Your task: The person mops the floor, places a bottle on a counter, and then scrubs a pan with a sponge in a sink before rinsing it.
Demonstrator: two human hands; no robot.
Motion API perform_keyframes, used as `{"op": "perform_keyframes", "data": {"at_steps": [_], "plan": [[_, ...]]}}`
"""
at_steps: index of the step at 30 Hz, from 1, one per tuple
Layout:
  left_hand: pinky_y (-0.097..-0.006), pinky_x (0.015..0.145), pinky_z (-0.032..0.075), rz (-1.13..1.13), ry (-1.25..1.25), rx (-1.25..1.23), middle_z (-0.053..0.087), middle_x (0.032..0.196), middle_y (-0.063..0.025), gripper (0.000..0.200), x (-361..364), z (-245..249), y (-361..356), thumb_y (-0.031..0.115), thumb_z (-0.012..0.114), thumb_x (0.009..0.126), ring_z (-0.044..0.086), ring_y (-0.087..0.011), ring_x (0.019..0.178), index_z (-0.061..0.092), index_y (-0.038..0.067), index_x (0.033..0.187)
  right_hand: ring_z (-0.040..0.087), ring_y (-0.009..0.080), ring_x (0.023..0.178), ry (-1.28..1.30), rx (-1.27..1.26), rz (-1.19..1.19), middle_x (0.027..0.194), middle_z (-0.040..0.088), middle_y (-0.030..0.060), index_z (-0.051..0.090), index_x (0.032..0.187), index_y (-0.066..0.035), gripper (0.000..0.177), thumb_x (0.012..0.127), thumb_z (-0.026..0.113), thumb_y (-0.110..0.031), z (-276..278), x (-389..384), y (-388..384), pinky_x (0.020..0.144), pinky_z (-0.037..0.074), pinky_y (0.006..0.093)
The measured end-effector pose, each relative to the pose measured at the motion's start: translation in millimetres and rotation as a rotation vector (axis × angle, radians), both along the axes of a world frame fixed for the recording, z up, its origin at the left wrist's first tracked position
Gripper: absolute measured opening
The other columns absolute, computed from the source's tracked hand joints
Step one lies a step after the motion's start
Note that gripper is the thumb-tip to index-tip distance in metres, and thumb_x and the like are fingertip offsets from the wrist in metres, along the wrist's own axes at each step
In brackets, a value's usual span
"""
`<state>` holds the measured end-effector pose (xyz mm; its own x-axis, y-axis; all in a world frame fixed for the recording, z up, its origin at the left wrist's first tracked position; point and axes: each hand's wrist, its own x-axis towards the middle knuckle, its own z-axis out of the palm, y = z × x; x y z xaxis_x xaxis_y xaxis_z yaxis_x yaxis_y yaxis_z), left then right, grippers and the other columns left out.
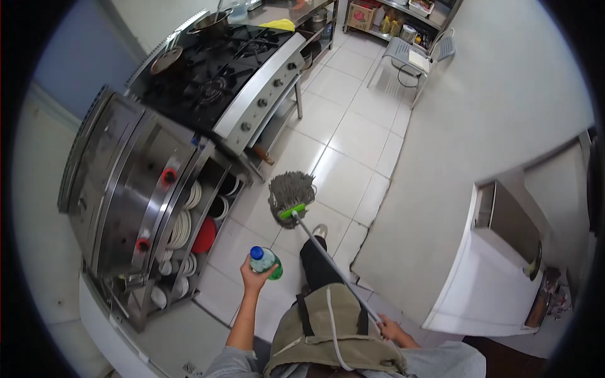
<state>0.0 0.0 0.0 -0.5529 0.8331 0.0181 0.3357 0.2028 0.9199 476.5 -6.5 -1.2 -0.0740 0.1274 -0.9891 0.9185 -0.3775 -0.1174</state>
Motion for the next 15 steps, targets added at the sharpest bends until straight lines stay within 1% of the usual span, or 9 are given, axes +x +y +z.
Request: {"op": "perform_keyframes", "data": {"at_steps": [2,3,5,9,10,11,12,14,15], "plan": [[-0.0299,0.074,0.048,0.234,-0.100,0.074,0.061,0.085,-0.0072,0.046,-2.7,-1.2,3.4,0.008,0.082,0.057,0.059,-0.0159,0.079,0.056,0.000,0.095,0.059,0.0398,0.086,0.203,0.723,0.151,0.094,0.063,0.0200,0.034,0.134,-0.020,0.051,0.087,0.045,-0.033,-40.7,8.9,15.3,0.080,0.047,0.0454],[-0.0299,0.074,0.048,0.250,-0.088,0.031,0.061,0.085,-0.0072,0.046,27.0,32.9,-116.8,0.008,0.082,0.057,0.059,-0.0159,0.079,0.056,0.000,0.095,0.058,0.0404,0.087,0.191,0.641,0.129,0.095,0.062,0.0208,0.036,0.132,-0.020,0.047,0.087,0.043,-0.031,-23.2,25.9,-84.2,0.080,0.046,0.0457],[-0.0297,0.074,0.048,0.471,-0.110,0.035,0.061,0.086,-0.0065,0.048,44.1,41.4,-166.2,0.006,0.082,0.056,0.059,-0.0161,0.079,0.055,0.000,0.095,0.057,0.0403,0.089,0.157,0.611,0.133,0.098,0.060,0.0223,0.040,0.130,-0.020,0.043,0.088,0.040,-0.029,-26.2,-7.6,-66.9,0.080,0.045,0.0459],[-0.0306,0.075,0.047,0.632,-0.083,0.007,0.061,0.088,-0.0067,0.050,80.7,60.5,-261.8,0.005,0.082,0.056,0.059,-0.0168,0.081,0.055,0.000,0.097,0.056,0.0421,0.090,0.204,0.733,0.217,0.099,0.058,0.0255,0.042,0.128,-0.017,0.044,0.087,0.041,-0.030,-75.0,-64.4,-30.5,0.079,0.045,0.0466],[-0.0309,0.076,0.047,0.627,-0.108,-0.040,0.061,0.089,-0.0069,0.051,88.3,62.4,-281.8,0.006,0.082,0.056,0.059,-0.0170,0.082,0.054,0.000,0.098,0.056,0.0431,0.089,0.439,0.949,0.272,0.097,0.057,0.0272,0.042,0.127,-0.013,0.044,0.086,0.041,-0.029,-146.0,-66.0,-25.7,0.078,0.044,0.0473],[-0.0309,0.076,0.047,0.652,-0.110,-0.045,0.061,0.089,-0.0069,0.051,100.9,69.3,-294.9,0.006,0.082,0.056,0.059,-0.0170,0.082,0.054,0.000,0.098,0.059,0.0395,0.086,0.289,0.851,0.272,0.099,0.060,0.0230,0.036,0.133,-0.018,0.048,0.087,0.039,-0.031,-118.9,-97.1,-12.5,0.077,0.047,0.0433],[-0.0309,0.076,0.047,0.624,-0.075,-0.063,0.061,0.089,-0.0068,0.051,110.5,80.5,-304.0,0.007,0.082,0.057,0.059,-0.0169,0.082,0.054,0.000,0.099,0.057,0.0431,0.082,0.314,0.775,0.156,0.091,0.059,0.0265,0.038,0.131,-0.012,0.047,0.086,0.038,-0.026,-124.9,-119.2,-2.4,0.073,0.045,0.0492],[-0.0308,0.076,0.047,0.608,-0.024,-0.073,0.061,0.089,-0.0066,0.051,132.5,92.3,-321.6,0.010,0.082,0.057,0.059,-0.0165,0.082,0.054,0.000,0.099,0.057,0.0417,0.084,0.124,0.414,-0.070,0.093,0.059,0.0262,0.037,0.132,-0.012,0.047,0.086,0.036,-0.025,-39.1,-152.4,8.5,0.075,0.045,0.0479],[-0.0310,0.076,0.047,0.637,-0.015,-0.047,0.061,0.089,-0.0067,0.051,142.3,92.9,-326.6,0.011,0.082,0.057,0.059,-0.0164,0.082,0.055,0.000,0.099,0.058,0.0398,0.089,0.143,0.381,-0.119,0.098,0.059,0.0248,0.037,0.133,-0.016,0.047,0.086,0.036,-0.023,-62.0,-145.4,11.6,0.078,0.045,0.0459]]}}
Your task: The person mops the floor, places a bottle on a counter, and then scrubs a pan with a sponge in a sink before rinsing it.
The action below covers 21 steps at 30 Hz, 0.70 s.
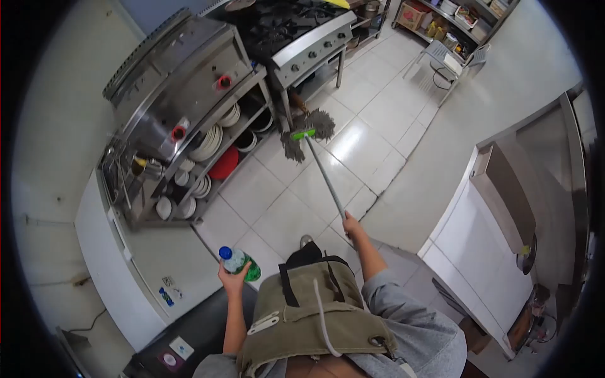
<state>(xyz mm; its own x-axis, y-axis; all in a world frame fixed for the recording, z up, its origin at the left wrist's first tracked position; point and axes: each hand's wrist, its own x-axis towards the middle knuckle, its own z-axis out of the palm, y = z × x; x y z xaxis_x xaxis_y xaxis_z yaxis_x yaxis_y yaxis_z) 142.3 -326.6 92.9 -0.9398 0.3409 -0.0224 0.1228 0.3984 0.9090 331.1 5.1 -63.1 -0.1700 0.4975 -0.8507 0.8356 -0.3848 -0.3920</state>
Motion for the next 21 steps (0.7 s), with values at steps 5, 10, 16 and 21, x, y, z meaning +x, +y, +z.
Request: {"op": "perform_keyframes", "data": {"at_steps": [5,10,16,21], "plan": [[-0.0306,0.078,0.047,-0.020,-0.040,0.082,0.061,0.093,-0.0082,0.054,44.2,-22.4,-18.4,0.010,0.082,0.057,0.059,-0.0171,0.084,0.055,-0.001,0.102,0.056,0.0375,0.097,-0.130,0.435,0.353,0.105,0.058,0.0217,0.036,0.132,-0.030,0.044,0.088,0.039,-0.032,-35.6,118.3,-27.5,0.085,0.043,0.0437],[-0.0311,0.078,0.047,-0.216,-0.090,0.079,0.062,0.092,-0.0084,0.053,90.4,-15.5,-23.4,0.010,0.081,0.060,0.060,-0.0169,0.085,0.054,-0.001,0.103,0.056,0.0386,0.095,-0.198,0.368,0.267,0.105,0.058,0.0209,0.036,0.133,-0.029,0.044,0.089,0.038,-0.032,-12.3,255.5,-153.0,0.083,0.044,0.0441],[-0.0300,0.077,0.048,-0.367,-0.176,0.099,0.063,0.089,-0.0067,0.047,145.5,-12.9,-27.8,0.009,0.081,0.060,0.060,-0.0148,0.083,0.055,0.000,0.098,0.057,0.0404,0.090,-0.088,0.309,0.092,0.099,0.060,0.0225,0.032,0.135,-0.025,0.046,0.090,0.037,-0.029,20.0,391.0,-355.7,0.079,0.045,0.0462],[-0.0308,0.078,0.048,-0.463,-0.237,0.106,0.062,0.091,-0.0061,0.048,152.4,-15.7,-12.3,0.009,0.080,0.061,0.060,-0.0153,0.084,0.055,0.001,0.101,0.059,0.0390,0.088,-0.058,0.224,0.003,0.105,0.057,0.0231,0.031,0.136,-0.023,0.047,0.090,0.039,-0.025,63.9,368.3,-378.5,0.077,0.047,0.0435]]}}
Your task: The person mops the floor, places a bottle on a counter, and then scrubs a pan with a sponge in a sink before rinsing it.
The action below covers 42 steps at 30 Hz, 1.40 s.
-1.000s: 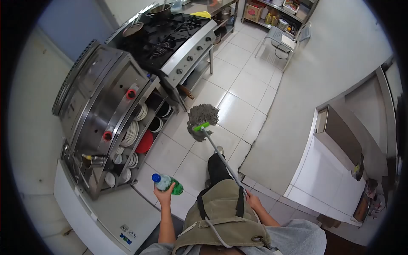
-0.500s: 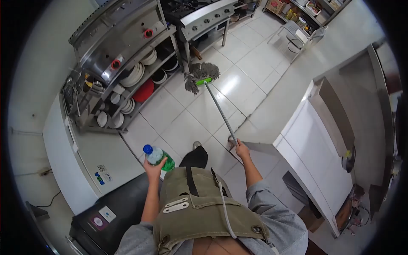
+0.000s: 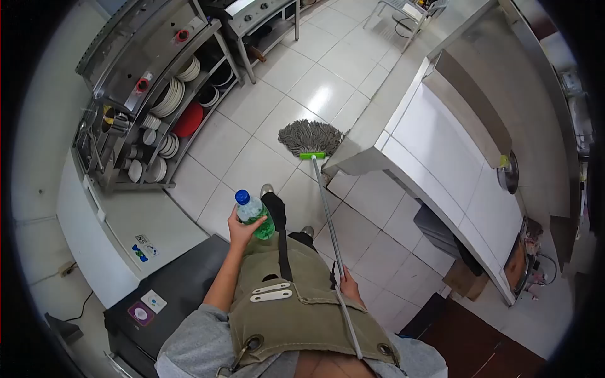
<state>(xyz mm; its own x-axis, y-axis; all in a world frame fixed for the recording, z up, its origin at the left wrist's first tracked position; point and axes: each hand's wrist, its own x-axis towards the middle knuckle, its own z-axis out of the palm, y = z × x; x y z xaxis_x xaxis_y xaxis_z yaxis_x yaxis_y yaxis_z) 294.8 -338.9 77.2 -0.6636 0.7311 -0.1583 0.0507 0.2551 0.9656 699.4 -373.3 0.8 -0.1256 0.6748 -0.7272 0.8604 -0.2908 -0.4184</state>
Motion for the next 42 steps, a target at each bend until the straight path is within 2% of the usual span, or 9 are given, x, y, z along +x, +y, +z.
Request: {"op": "perform_keyframes", "data": {"at_steps": [3,8,12,18,21,24,33,34,42], "plan": [[-0.0303,0.078,0.048,-0.021,-0.016,0.011,0.063,0.090,-0.0058,0.049,-20.1,-4.7,13.3,0.011,0.081,0.060,0.060,-0.0146,0.084,0.055,0.001,0.100,0.054,0.0370,0.103,-0.016,-0.098,-0.028,0.121,0.050,0.0194,0.030,0.136,-0.022,0.047,0.091,0.040,-0.024,10.8,-56.3,35.5,0.085,0.044,0.0397],[-0.0300,0.077,0.048,0.001,0.022,-0.063,0.062,0.088,-0.0054,0.049,-81.9,-8.4,20.5,0.013,0.082,0.058,0.060,-0.0144,0.083,0.056,0.001,0.098,0.048,0.0173,0.041,0.087,0.031,-0.141,0.055,0.049,0.0071,0.026,0.138,-0.025,0.049,0.090,0.037,-0.023,-84.2,-145.3,97.0,0.043,0.045,0.0334],[-0.0301,0.075,0.048,0.066,0.110,-0.121,0.062,0.087,-0.0059,0.047,-141.9,-16.0,21.7,0.013,0.083,0.057,0.060,-0.0144,0.080,0.056,0.001,0.094,0.051,0.0187,0.041,0.124,0.293,-0.047,0.056,0.051,0.0086,0.026,0.138,-0.024,0.049,0.090,0.038,-0.022,-169.2,-218.6,199.2,0.041,0.044,0.0344],[-0.0298,0.074,0.048,0.073,0.190,-0.194,0.062,0.085,-0.0057,0.047,-208.0,-6.7,33.0,0.012,0.083,0.056,0.060,-0.0148,0.078,0.056,0.001,0.092,0.046,0.0168,0.036,0.440,-0.018,-0.388,0.051,0.046,0.0065,0.027,0.138,-0.018,0.050,0.090,0.040,-0.021,-159.0,-331.5,379.4,0.034,0.040,0.0326],[-0.0300,0.074,0.048,0.019,0.277,-0.180,0.062,0.085,-0.0059,0.046,-227.2,-11.9,41.6,0.012,0.083,0.056,0.060,-0.0151,0.078,0.057,0.002,0.092,0.055,0.0237,0.046,0.164,0.058,-0.294,0.060,0.056,0.0128,0.032,0.136,-0.020,0.047,0.090,0.040,-0.026,-142.8,-340.9,406.7,0.045,0.047,0.0364],[-0.0303,0.074,0.049,-0.016,0.230,-0.159,0.063,0.084,-0.0059,0.046,-232.1,-13.7,55.3,0.013,0.083,0.056,0.060,-0.0152,0.078,0.057,0.002,0.092,0.062,0.0342,0.070,0.120,0.439,-0.098,0.083,0.063,0.0206,0.033,0.135,-0.022,0.046,0.090,0.039,-0.027,-172.1,-293.2,354.7,0.065,0.049,0.0412],[-0.0301,0.073,0.048,-0.272,0.182,-0.130,0.063,0.080,-0.0068,0.044,-217.7,-37.1,124.0,0.016,0.083,0.055,0.061,-0.0158,0.076,0.057,0.003,0.088,0.056,0.0332,0.101,0.011,-0.152,-0.463,0.115,0.054,0.0214,0.033,0.135,-0.018,0.045,0.091,0.040,-0.019,-32.8,-205.4,14.2,0.083,0.044,0.0363],[-0.0306,0.073,0.048,-0.285,0.160,-0.118,0.063,0.080,-0.0066,0.044,-215.4,-41.6,129.6,0.017,0.083,0.055,0.061,-0.0160,0.077,0.057,0.003,0.089,0.059,0.0221,0.090,0.001,0.012,-0.368,0.102,0.060,0.0166,0.031,0.137,-0.023,0.046,0.092,0.041,-0.022,-19.2,-204.4,-30.2,0.077,0.046,0.0370],[-0.0309,0.074,0.049,-0.425,0.136,-0.106,0.064,0.084,-0.0079,0.046,-206.4,-37.2,158.5,0.017,0.083,0.056,0.062,-0.0169,0.078,0.057,0.003,0.092,0.058,0.0179,0.077,0.004,-0.161,-0.559,0.091,0.060,0.0128,0.030,0.137,-0.020,0.046,0.092,0.040,-0.022,46.0,-248.4,-78.9,0.069,0.046,0.0320]]}}
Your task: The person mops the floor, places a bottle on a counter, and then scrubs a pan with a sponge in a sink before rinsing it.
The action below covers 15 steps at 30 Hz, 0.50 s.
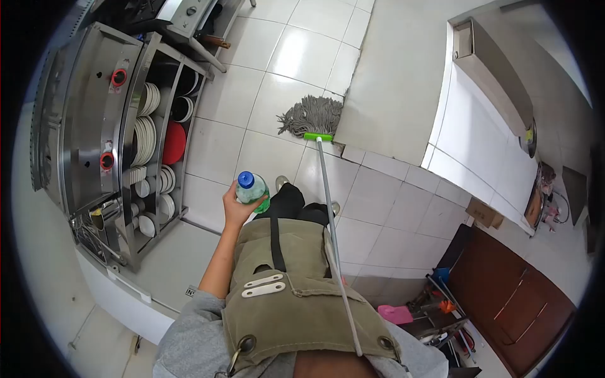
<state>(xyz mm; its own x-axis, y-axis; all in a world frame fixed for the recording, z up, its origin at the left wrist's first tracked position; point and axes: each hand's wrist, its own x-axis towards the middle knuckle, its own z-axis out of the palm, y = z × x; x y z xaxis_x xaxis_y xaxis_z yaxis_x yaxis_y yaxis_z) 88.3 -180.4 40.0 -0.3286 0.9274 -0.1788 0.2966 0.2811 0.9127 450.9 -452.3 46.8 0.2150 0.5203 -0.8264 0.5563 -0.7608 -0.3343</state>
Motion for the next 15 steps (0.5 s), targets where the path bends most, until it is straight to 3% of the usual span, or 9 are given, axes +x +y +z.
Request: {"op": "perform_keyframes", "data": {"at_steps": [8,11,13,15], "plan": [[-0.0301,0.073,0.049,0.118,0.025,0.002,0.063,0.083,-0.0065,0.046,-23.7,31.2,-3.4,0.014,0.082,0.057,0.061,-0.0149,0.078,0.057,0.002,0.093,0.057,0.0138,0.065,0.096,0.070,-0.098,0.081,0.061,0.0090,0.030,0.138,-0.016,0.046,0.093,0.038,-0.022,-53.0,-10.9,98.4,0.061,0.047,0.0270],[-0.0301,0.073,0.049,0.185,0.034,0.005,0.063,0.084,-0.0068,0.046,-35.5,33.5,-16.1,0.013,0.082,0.057,0.061,-0.0153,0.078,0.056,0.001,0.093,0.042,0.0122,0.037,0.220,0.089,-0.172,0.052,0.041,0.0008,0.031,0.137,-0.019,0.045,0.093,0.036,-0.026,-89.8,-5.5,172.7,0.035,0.038,0.0281],[-0.0301,0.073,0.049,0.207,0.051,-0.011,0.062,0.085,-0.0070,0.045,-34.9,43.6,-21.7,0.010,0.081,0.058,0.061,-0.0157,0.078,0.056,0.001,0.093,0.040,0.0106,0.037,0.175,0.221,-0.072,0.049,0.038,0.0001,0.033,0.136,-0.020,0.043,0.093,0.037,-0.025,-134.6,0.2,221.9,0.033,0.036,0.0260],[-0.0302,0.073,0.049,0.279,0.051,0.007,0.062,0.085,-0.0070,0.044,-30.6,48.2,-32.3,0.008,0.081,0.058,0.060,-0.0161,0.078,0.055,0.001,0.094,0.041,0.0110,0.037,0.208,0.204,-0.125,0.049,0.038,0.0003,0.032,0.136,-0.020,0.045,0.092,0.038,-0.024,-144.8,-10.5,287.1,0.033,0.036,0.0275]]}}
